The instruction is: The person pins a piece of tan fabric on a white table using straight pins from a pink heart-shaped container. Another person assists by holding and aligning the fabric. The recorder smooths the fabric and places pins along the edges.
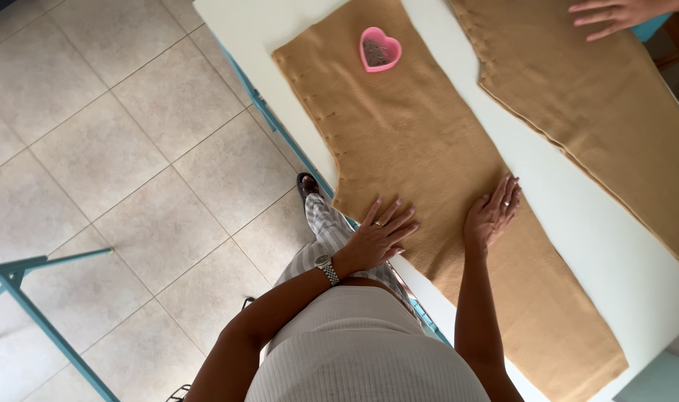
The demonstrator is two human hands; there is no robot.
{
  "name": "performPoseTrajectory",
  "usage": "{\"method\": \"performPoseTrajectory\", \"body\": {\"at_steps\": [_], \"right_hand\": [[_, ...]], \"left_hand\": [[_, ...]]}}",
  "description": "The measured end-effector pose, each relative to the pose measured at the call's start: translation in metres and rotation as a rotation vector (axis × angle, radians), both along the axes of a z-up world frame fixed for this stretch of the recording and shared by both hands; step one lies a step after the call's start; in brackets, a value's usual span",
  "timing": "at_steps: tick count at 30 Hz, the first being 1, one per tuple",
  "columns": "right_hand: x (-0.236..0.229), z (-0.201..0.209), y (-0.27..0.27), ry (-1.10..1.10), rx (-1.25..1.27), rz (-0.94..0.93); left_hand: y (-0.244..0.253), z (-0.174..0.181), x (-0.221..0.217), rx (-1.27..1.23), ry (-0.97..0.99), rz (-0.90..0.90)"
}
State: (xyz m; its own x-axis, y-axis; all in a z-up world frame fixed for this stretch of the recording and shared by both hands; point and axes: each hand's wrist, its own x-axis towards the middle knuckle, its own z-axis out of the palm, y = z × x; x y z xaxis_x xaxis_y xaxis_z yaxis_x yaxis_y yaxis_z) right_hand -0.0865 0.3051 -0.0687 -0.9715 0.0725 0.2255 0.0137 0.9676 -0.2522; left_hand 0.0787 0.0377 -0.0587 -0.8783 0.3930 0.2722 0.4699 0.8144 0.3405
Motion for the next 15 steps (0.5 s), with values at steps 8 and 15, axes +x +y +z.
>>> {"method": "performPoseTrajectory", "body": {"at_steps": [8,15], "right_hand": [[-0.001,-0.007,0.007,0.254,-0.043,0.08],[-0.002,-0.032,0.005,0.286,0.075,0.012]], "left_hand": [[-0.007,0.025,-0.005,-0.005,-0.027,-0.034],[-0.01,0.016,-0.008,-0.046,-0.068,-0.123]]}}
